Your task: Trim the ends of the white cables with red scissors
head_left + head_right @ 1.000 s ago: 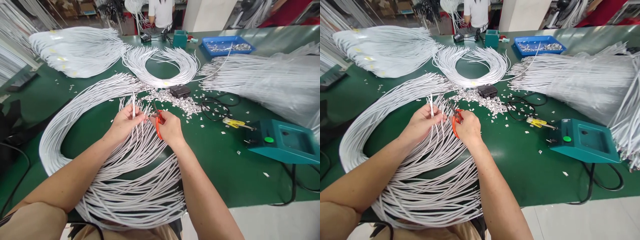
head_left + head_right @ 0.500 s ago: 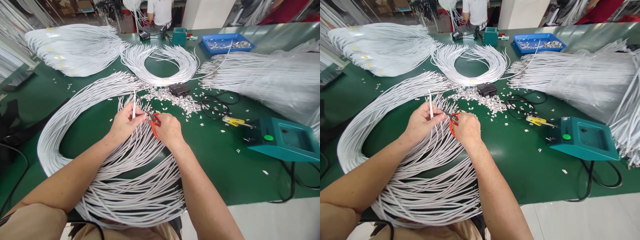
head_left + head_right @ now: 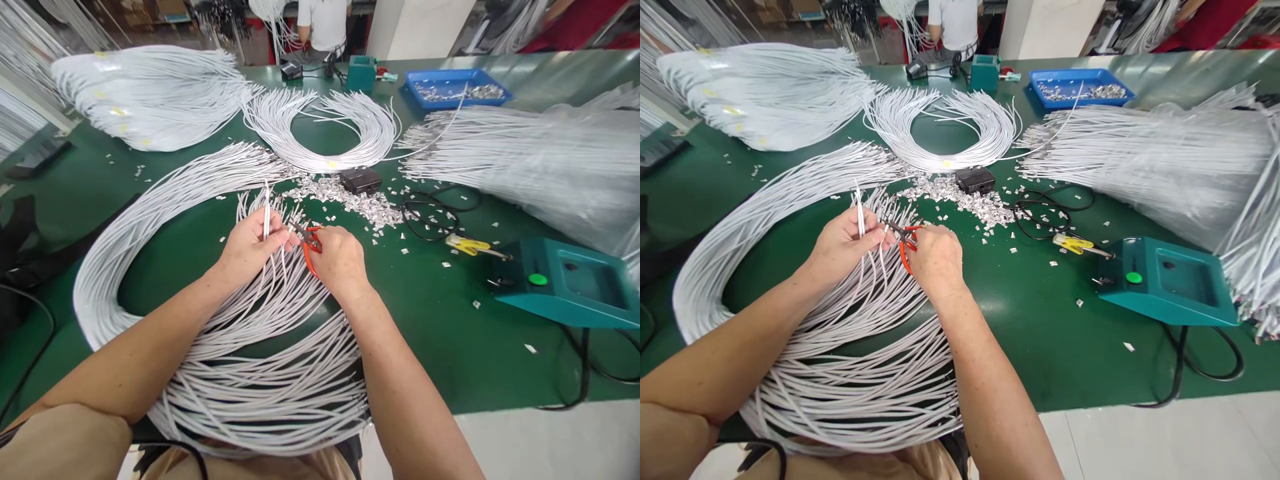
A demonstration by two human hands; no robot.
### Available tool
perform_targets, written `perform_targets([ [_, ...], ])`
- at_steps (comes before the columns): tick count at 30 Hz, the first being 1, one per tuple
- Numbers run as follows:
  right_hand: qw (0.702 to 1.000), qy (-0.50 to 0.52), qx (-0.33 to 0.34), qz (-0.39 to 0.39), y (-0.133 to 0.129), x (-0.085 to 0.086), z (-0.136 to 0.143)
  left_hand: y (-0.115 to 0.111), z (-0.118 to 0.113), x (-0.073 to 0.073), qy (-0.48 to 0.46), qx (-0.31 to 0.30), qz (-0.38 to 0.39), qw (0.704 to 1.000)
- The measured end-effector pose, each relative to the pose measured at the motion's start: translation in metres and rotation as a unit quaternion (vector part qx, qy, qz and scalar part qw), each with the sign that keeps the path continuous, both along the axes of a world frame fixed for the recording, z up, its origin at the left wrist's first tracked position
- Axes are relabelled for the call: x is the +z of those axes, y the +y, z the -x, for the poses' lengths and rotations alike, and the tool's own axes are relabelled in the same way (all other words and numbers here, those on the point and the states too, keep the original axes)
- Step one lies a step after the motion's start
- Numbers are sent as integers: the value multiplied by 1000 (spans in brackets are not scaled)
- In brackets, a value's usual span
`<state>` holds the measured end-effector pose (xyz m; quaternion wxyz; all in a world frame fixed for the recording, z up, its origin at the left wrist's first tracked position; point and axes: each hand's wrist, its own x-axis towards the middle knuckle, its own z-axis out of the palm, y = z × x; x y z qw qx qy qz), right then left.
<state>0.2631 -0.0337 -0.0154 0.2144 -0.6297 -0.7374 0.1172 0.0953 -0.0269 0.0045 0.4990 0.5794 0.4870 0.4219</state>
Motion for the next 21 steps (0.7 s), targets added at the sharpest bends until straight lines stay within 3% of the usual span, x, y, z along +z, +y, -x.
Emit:
perform_targets([
  [2, 998, 57, -6, 27, 1, 3, -2, 1, 1, -1, -8, -3, 8, 1000],
  [4, 982, 178, -19, 62, 2, 8, -3, 2, 1, -2, -17, -7, 14, 1000],
  [7, 909, 408, -16, 87, 2, 14, -3, 1, -1, -2, -29, -28, 17, 999],
  [9, 858, 505, -2, 92, 2, 16, -3, 0, -2, -1, -37, -45, 25, 998],
  [15, 780, 604, 83, 140, 4, 16, -5, -2, 0, -3, -111, -136, 82, 981],
  [21, 767, 615, 77, 166, 5, 15, -7, -1, 3, -3, -138, -155, 124, 970],
])
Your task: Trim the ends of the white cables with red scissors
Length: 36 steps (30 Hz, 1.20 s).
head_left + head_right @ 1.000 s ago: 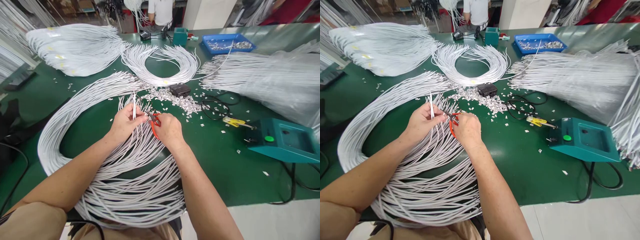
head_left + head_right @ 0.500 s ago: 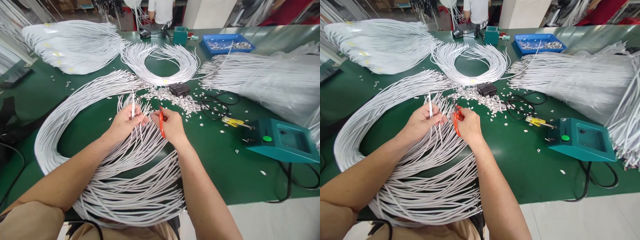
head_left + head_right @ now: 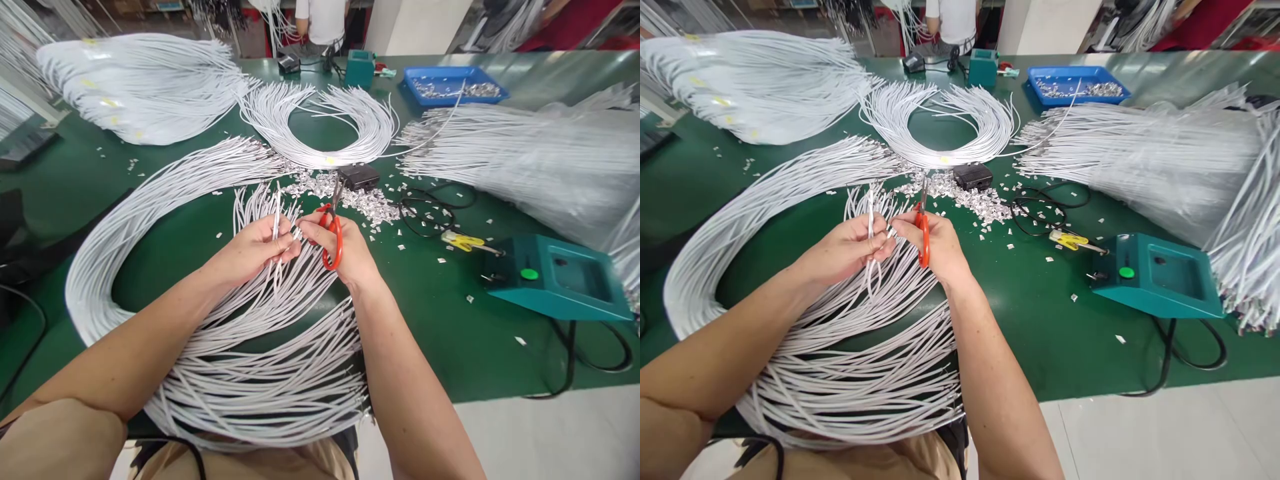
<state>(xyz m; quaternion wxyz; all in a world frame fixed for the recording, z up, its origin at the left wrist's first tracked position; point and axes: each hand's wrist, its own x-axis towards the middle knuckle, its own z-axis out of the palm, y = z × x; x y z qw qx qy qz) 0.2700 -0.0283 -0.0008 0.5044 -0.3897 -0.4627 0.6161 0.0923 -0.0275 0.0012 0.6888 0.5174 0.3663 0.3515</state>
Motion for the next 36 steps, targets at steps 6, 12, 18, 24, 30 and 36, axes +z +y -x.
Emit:
perform_targets([
  [6, 999, -32, -22, -1, -1, -2, 4, -1, -2, 0, 24, 49, -1, 998],
  [12, 994, -48, -55, -85, -6, 2, 12, 2, -3, -5, 89, 199, -71, 973],
  [18, 989, -51, -139, -9, -4, 0, 12, 1, -6, -2, 112, 182, -77, 974],
  [24, 979, -100, -172, -40, -4, -4, 13, 0, -5, 1, 109, 136, -78, 982],
  [30, 962, -101, -243, -68, -6, -2, 11, 2, -2, -4, 98, 131, -60, 985],
  [36, 996, -16, -84, 22, -4, 1, 9, 0, -7, 0, 64, 110, -22, 992],
])
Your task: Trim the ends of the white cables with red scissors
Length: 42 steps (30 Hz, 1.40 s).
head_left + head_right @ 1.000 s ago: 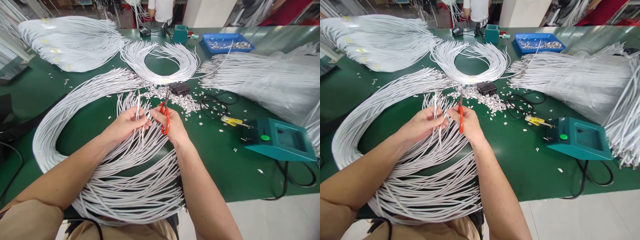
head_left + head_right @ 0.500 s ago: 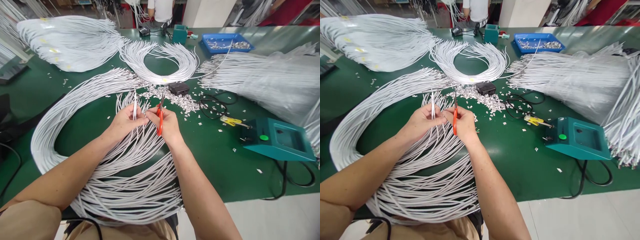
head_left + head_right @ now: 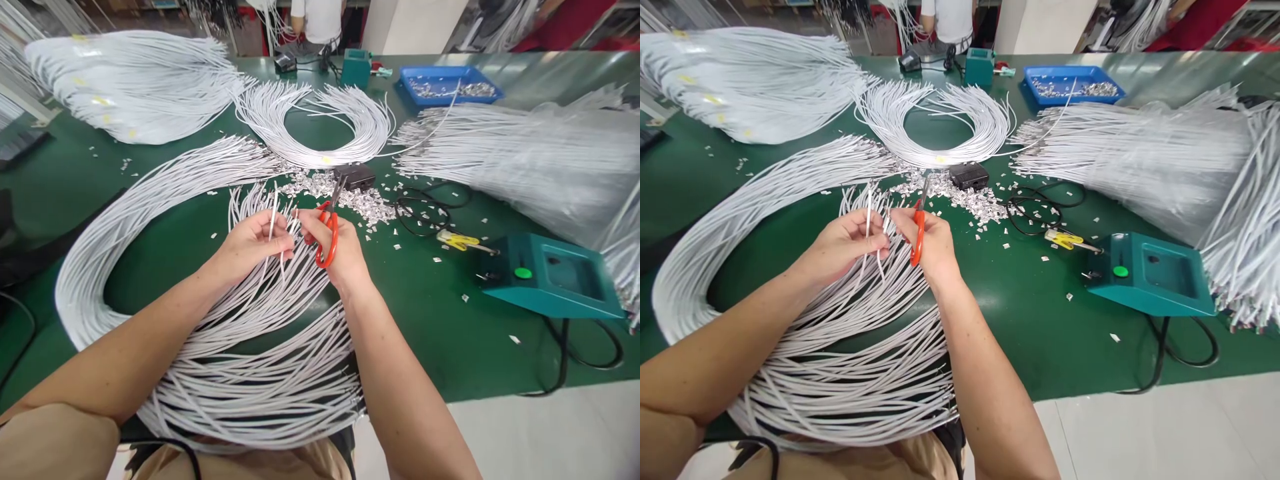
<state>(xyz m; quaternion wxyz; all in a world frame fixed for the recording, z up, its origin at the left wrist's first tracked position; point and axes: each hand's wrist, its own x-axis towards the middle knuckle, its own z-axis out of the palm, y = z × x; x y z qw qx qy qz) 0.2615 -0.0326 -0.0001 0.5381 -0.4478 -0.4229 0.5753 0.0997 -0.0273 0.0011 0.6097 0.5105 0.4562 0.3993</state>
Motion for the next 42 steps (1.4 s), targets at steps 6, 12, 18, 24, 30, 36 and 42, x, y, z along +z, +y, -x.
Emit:
perform_targets([
  [6, 998, 23, 29, -42, 1, -2, 3, -3, 0, 2, -26, -1, -10, 1000],
  [12, 975, -217, -23, -41, 2, -7, 1, 0, 2, 0, 30, 69, -66, 995],
  [18, 881, -468, 21, -68, 2, -10, -1, 1, 3, 0, 68, 79, -84, 991],
  [24, 833, -545, 16, -93, 1, -11, -1, 2, 7, -6, 166, 84, -164, 969],
  [30, 800, -587, 5, -123, 0, -15, -2, 1, 7, -5, 210, 96, -176, 957],
  [36, 829, -549, 17, -103, 1, -15, -4, -2, 4, 6, 168, 77, -128, 974],
  [42, 966, -239, 3, -95, 1, 1, -11, -1, 4, 2, 73, 31, -54, 995],
])
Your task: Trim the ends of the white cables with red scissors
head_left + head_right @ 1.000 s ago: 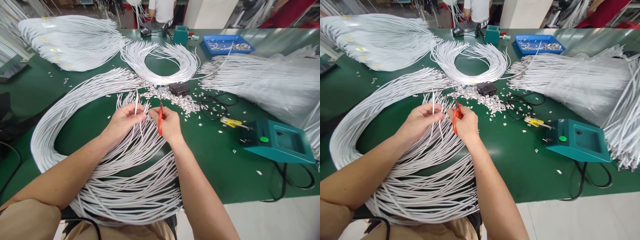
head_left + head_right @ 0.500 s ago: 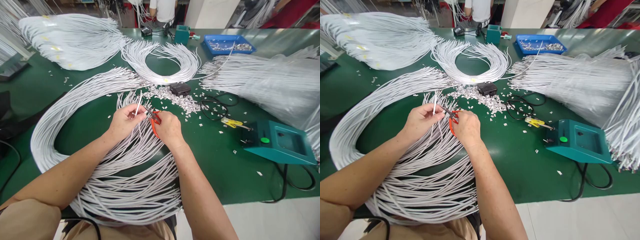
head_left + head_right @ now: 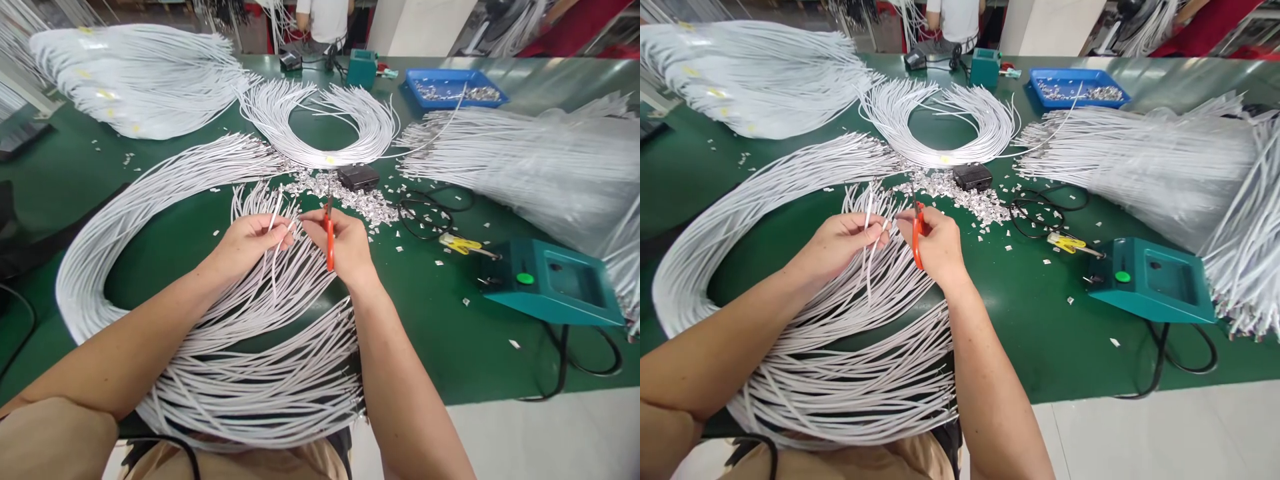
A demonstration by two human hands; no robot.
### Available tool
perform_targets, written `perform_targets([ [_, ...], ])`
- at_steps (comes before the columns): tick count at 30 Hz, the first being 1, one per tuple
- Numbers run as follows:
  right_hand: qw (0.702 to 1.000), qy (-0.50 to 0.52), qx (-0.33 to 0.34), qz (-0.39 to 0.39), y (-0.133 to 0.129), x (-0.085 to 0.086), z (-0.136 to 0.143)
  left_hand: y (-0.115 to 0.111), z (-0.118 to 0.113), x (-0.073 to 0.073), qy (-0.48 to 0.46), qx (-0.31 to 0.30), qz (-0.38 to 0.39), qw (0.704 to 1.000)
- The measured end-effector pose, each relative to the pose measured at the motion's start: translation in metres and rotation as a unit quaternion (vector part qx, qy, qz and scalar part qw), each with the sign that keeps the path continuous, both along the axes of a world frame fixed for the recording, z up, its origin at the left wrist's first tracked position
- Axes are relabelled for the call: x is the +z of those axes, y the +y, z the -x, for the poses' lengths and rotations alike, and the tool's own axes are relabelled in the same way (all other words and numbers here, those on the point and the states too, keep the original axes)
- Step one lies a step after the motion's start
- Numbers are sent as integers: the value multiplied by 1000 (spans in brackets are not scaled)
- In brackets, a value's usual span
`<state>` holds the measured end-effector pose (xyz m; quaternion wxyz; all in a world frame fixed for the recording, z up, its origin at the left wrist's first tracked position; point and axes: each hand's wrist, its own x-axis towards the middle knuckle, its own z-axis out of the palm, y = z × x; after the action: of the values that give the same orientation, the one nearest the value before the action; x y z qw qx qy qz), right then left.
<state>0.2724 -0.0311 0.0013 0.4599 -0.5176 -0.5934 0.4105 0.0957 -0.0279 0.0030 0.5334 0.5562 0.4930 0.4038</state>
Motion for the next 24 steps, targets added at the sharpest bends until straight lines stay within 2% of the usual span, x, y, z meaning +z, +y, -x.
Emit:
perform_targets([
  [2, 997, 65, 29, -9, -2, 4, -1, -1, 0, -1, -32, -40, 24, 998],
  [5, 994, 98, 58, -1, -3, 5, -1, -2, 2, -2, -59, -80, 57, 993],
  [11, 986, 148, 72, -3, 1, 0, -1, 0, 5, -2, -93, -96, 118, 984],
  [16, 990, 137, 33, 10, 1, -3, 5, 0, 2, -1, -118, -55, 126, 983],
  [20, 993, 119, 9, -10, -2, -5, 12, -1, -1, -2, -100, 12, 50, 994],
  [22, 989, 147, 5, -23, -3, -4, 13, -1, -2, -4, -64, 43, 11, 997],
  [24, 981, 191, -32, -11, -2, -4, 13, 0, -2, -4, -39, 53, 1, 998],
])
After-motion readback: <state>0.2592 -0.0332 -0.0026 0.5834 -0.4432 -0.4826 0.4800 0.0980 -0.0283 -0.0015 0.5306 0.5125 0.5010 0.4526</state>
